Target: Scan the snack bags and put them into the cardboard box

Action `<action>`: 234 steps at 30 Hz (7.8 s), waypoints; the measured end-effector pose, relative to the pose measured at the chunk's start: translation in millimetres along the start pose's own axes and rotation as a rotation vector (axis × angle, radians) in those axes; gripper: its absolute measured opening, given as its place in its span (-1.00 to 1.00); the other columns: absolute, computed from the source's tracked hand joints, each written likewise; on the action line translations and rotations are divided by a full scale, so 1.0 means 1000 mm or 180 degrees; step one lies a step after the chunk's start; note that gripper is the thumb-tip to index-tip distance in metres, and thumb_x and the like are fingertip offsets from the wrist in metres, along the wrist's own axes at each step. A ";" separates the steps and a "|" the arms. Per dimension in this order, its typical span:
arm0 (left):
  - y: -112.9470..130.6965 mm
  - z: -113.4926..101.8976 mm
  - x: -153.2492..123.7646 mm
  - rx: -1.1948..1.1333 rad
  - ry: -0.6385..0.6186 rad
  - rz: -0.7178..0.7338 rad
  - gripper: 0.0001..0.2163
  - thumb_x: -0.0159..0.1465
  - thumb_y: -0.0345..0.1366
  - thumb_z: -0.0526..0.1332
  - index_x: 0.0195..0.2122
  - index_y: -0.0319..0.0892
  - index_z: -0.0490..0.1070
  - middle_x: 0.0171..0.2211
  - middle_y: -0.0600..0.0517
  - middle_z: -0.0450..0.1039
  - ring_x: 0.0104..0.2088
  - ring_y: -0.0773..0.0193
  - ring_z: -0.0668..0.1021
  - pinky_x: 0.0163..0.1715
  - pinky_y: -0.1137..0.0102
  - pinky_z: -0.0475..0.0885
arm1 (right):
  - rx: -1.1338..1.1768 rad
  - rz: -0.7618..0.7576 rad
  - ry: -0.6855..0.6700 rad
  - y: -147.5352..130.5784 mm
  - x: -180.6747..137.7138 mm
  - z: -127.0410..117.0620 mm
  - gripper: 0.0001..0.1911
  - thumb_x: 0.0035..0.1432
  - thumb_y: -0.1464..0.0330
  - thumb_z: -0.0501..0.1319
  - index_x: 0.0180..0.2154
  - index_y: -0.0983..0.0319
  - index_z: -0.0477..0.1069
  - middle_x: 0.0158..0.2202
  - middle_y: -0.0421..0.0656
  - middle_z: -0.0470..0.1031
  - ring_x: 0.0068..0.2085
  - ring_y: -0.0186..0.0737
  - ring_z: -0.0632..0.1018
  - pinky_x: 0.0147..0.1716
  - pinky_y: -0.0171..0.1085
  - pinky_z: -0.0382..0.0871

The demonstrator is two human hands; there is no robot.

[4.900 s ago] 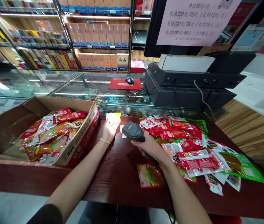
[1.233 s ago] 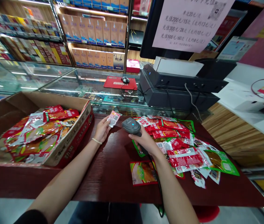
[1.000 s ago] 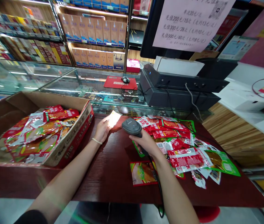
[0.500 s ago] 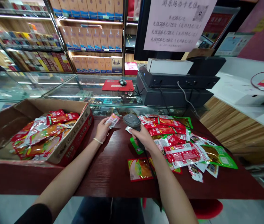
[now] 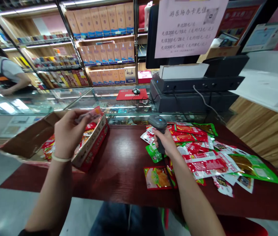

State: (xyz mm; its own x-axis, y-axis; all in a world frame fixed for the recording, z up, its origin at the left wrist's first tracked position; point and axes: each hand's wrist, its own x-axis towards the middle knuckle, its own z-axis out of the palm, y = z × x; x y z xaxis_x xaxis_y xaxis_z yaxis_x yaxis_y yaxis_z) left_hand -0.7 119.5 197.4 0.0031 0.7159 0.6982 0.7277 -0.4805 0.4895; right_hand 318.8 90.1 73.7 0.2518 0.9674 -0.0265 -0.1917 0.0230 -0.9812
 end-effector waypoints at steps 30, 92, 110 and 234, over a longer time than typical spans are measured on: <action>0.022 0.187 -0.037 -0.1016 -0.1759 0.0968 -0.73 0.30 -0.21 0.15 -0.01 -0.14 0.44 -0.02 -0.06 0.52 -0.02 0.17 0.54 0.04 0.29 0.40 | 0.0058 -0.0504 0.0861 -0.030 0.004 -0.054 -0.66 -0.03 0.14 0.35 -0.34 0.14 0.26 -0.69 -0.38 0.31 -0.75 -0.38 0.30 -0.82 -0.40 0.19; -0.093 0.229 -0.082 -0.3037 -0.0223 -0.2472 -0.58 0.05 -0.11 0.36 -0.11 -0.25 0.48 -0.21 -0.09 0.57 -0.21 0.16 0.59 -0.15 0.28 0.48 | -0.0829 0.0233 -0.0365 0.009 -0.002 0.010 -0.67 0.02 0.12 0.34 -0.35 0.16 0.28 -0.69 -0.37 0.28 -0.74 -0.39 0.29 -0.78 -0.41 0.12; -0.005 0.016 -0.022 -0.0077 0.0609 0.0422 -0.82 0.26 -0.26 0.24 -0.14 -0.10 0.53 -0.20 0.01 0.56 -0.18 0.22 0.55 -0.10 0.34 0.39 | 0.0163 -0.0278 0.0403 -0.008 0.003 -0.022 -0.67 0.03 0.14 0.34 -0.48 0.19 0.29 -0.66 -0.32 0.35 -0.72 -0.43 0.32 -0.77 -0.44 0.19; -0.055 0.228 -0.084 -0.3999 0.0016 -0.2973 -0.64 -0.05 -0.18 0.46 -0.31 -0.31 0.48 -0.34 -0.02 0.55 -0.30 0.30 0.59 -0.14 0.30 0.51 | -0.0815 0.0656 -0.0623 -0.007 -0.010 0.014 -0.74 0.00 0.23 0.29 -0.50 0.19 0.24 -0.72 -0.34 0.29 -0.75 -0.41 0.28 -0.77 -0.39 0.13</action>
State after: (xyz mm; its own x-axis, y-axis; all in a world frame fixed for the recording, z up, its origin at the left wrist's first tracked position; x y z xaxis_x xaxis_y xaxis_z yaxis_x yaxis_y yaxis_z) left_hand 115.4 201.2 -7.0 -0.1095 0.9900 -0.0894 -0.5460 0.0152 0.8376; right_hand 304.7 84.1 83.9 0.0420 0.9756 -0.2156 0.0300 -0.2169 -0.9757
